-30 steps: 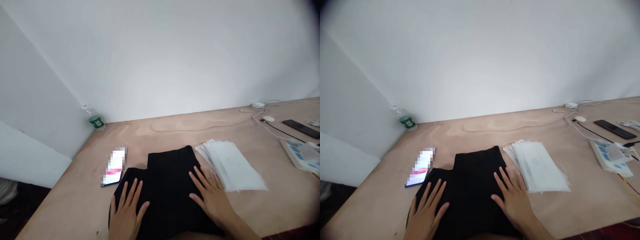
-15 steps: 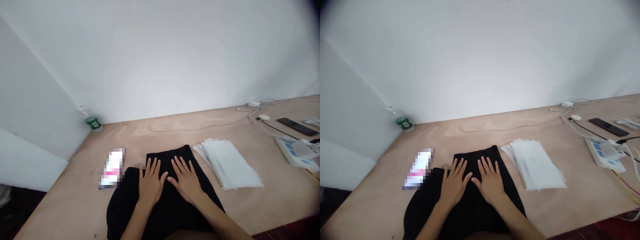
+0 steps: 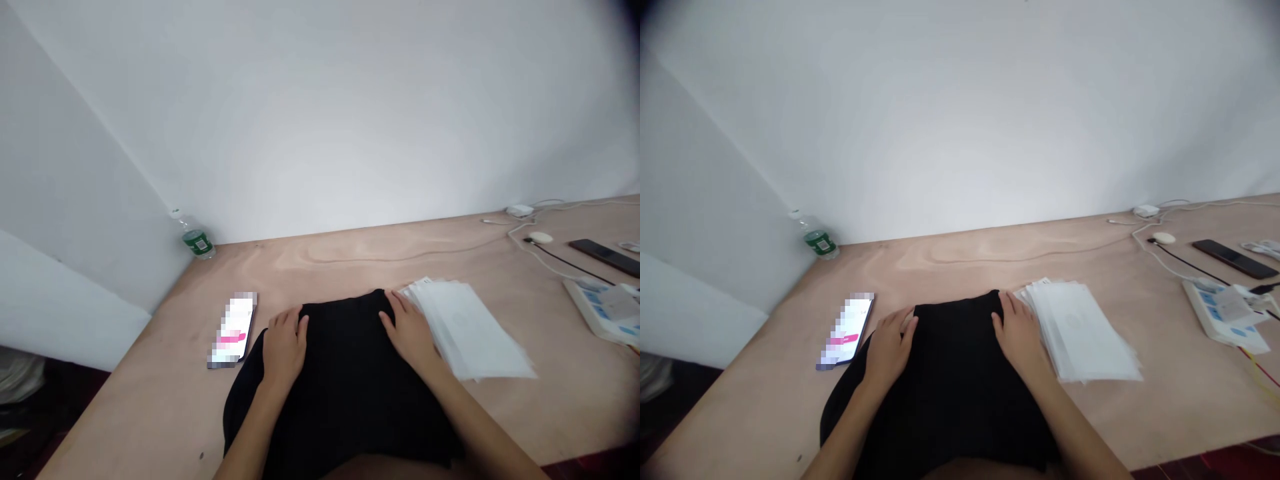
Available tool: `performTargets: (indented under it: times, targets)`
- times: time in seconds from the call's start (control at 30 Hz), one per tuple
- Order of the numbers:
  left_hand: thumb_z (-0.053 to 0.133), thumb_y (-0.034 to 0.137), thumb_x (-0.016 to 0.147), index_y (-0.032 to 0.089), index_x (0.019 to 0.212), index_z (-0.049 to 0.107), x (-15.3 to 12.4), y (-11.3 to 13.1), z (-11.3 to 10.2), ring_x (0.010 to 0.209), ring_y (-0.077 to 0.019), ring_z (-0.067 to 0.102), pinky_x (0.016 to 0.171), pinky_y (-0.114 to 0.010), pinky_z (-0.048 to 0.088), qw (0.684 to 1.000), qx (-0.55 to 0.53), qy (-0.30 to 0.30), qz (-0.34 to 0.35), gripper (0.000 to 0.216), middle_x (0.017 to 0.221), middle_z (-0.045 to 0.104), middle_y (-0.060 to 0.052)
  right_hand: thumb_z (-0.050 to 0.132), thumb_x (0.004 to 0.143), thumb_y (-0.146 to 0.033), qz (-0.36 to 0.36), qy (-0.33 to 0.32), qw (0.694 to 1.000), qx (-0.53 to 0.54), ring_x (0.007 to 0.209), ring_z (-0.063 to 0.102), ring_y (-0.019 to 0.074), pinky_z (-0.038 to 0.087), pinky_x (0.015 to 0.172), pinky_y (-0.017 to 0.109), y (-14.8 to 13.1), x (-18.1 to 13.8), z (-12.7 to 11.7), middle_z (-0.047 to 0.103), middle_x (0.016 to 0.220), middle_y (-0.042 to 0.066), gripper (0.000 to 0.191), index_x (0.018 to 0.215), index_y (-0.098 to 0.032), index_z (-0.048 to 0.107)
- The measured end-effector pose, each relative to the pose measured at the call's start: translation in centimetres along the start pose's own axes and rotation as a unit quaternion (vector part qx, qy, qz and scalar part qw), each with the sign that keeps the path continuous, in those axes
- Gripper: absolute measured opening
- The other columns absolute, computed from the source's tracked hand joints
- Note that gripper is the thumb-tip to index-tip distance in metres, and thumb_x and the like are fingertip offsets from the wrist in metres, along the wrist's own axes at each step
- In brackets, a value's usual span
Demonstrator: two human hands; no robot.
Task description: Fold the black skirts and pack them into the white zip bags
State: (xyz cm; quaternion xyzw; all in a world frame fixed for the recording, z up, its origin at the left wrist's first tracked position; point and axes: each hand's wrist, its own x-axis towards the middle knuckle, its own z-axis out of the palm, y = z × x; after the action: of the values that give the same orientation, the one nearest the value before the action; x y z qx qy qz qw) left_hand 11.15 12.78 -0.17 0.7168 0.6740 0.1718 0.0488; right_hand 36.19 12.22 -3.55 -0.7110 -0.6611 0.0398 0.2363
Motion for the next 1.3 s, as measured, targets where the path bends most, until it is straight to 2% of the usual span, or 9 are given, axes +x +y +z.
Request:
performTargets:
  times: [0.17, 0.3, 0.47, 0.6, 0.77, 0.87, 1.0, 1.1, 1.3]
  targets:
    - [0.048, 0.033, 0.088, 0.017, 0.112, 0.053, 3.2, 0.4, 0.7, 0.098, -0.0204, 0.056, 0.084, -0.041, 0.046, 1.000, -0.002, -0.012, 0.003, 0.030, 0.112, 0.057, -0.008, 0.040, 0.085, -0.031, 0.032, 0.012, 0.998, 0.048, 0.094, 0.056, 0.0241, 0.041, 0.083, 0.036, 0.8, 3.5, 0.2, 0.061, 0.102, 0.012, 0.039, 0.117, -0.015, 0.054]
    - [0.051, 0.031, 0.086, 0.017, 0.112, 0.052, 3.6, 0.2, 1.6, 0.095, -0.0190, 0.057, 0.080, -0.040, 0.049, 0.999, -0.024, -0.020, -0.007, 0.030, 0.114, 0.055, -0.008, 0.046, 0.079, -0.028, 0.043, 0.014, 0.994, 0.099, 0.078, 0.058, 0.0200, 0.043, 0.074, 0.033, 1.0, 4.4, 0.3, 0.062, 0.084, 0.007, 0.026, 0.095, -0.018, 0.063]
    - [0.051, 0.031, 0.086, 0.017, 0.111, 0.053, 2.8, -0.3, 0.9, 0.096, -0.0190, 0.057, 0.081, -0.040, 0.048, 0.994, -0.104, -0.018, -0.023, 0.028, 0.114, 0.055, -0.007, 0.050, 0.077, -0.034, 0.057, 0.013, 0.981, 0.184, 0.072, 0.059, 0.0163, 0.046, 0.068, 0.030, 1.8, 4.3, 0.4, 0.063, 0.083, 0.002, 0.020, 0.086, -0.020, 0.060]
    - [0.051, 0.032, 0.086, 0.016, 0.111, 0.052, 2.5, -1.0, 0.8, 0.091, -0.0179, 0.059, 0.076, -0.038, 0.050, 0.980, -0.187, -0.054, -0.049, 0.030, 0.110, 0.057, -0.007, 0.049, 0.084, -0.035, 0.076, 0.008, 0.969, 0.235, 0.075, 0.060, 0.0152, 0.048, 0.070, 0.030, 2.5, 4.3, 1.4, 0.064, 0.081, 0.002, 0.022, 0.093, -0.017, 0.057]
    - [0.052, 0.032, 0.086, 0.016, 0.113, 0.051, 3.1, -1.5, 2.0, 0.093, -0.0190, 0.058, 0.078, -0.040, 0.050, 0.959, -0.256, -0.073, -0.098, 0.032, 0.112, 0.056, -0.007, 0.051, 0.086, -0.034, 0.107, 0.005, 0.963, 0.249, 0.083, 0.059, 0.0153, 0.049, 0.073, 0.036, 2.8, 4.6, 2.6, 0.059, 0.100, 0.005, 0.027, 0.105, -0.014, 0.055]
    - [0.052, 0.032, 0.086, 0.016, 0.114, 0.051, 3.4, -1.8, 2.3, 0.094, -0.0192, 0.058, 0.078, -0.040, 0.049, 0.950, -0.280, -0.073, -0.120, 0.032, 0.113, 0.055, -0.008, 0.050, 0.086, -0.035, 0.120, 0.007, 0.959, 0.256, 0.082, 0.060, 0.0167, 0.048, 0.075, 0.037, 2.5, 4.7, 2.5, 0.062, 0.094, 0.005, 0.027, 0.103, -0.015, 0.056]
    - [0.052, 0.032, 0.086, 0.016, 0.114, 0.051, 3.6, -2.2, 2.2, 0.094, -0.0193, 0.058, 0.078, -0.040, 0.049, 0.938, -0.308, -0.090, -0.131, 0.032, 0.113, 0.055, -0.008, 0.056, 0.078, -0.037, 0.113, -0.018, 0.950, 0.290, 0.077, 0.062, 0.0192, 0.047, 0.073, 0.035, 2.2, 4.4, 1.9, 0.068, 0.083, 0.003, 0.032, 0.105, -0.020, 0.057]
    - [0.052, 0.032, 0.086, 0.016, 0.113, 0.051, 3.6, -2.5, 2.2, 0.094, -0.0192, 0.058, 0.078, -0.040, 0.049, 0.927, -0.328, -0.117, -0.137, 0.032, 0.113, 0.055, -0.008, 0.064, 0.065, -0.027, 0.110, -0.043, 0.941, 0.317, 0.075, 0.063, 0.0188, 0.047, 0.071, 0.032, 2.4, 4.0, 1.5, 0.070, 0.082, 0.002, 0.044, 0.108, -0.021, 0.057]
    - [0.053, 0.032, 0.085, 0.016, 0.114, 0.051, 3.8, -2.9, 2.6, 0.095, -0.0196, 0.057, 0.079, -0.040, 0.049, 0.910, -0.354, -0.144, -0.159, 0.032, 0.114, 0.055, -0.008, 0.061, 0.062, -0.023, 0.128, -0.057, 0.921, 0.364, 0.068, 0.063, 0.0170, 0.047, 0.066, 0.029, 2.7, 3.9, 1.2, 0.069, 0.073, 0.000, 0.028, 0.089, -0.020, 0.064]
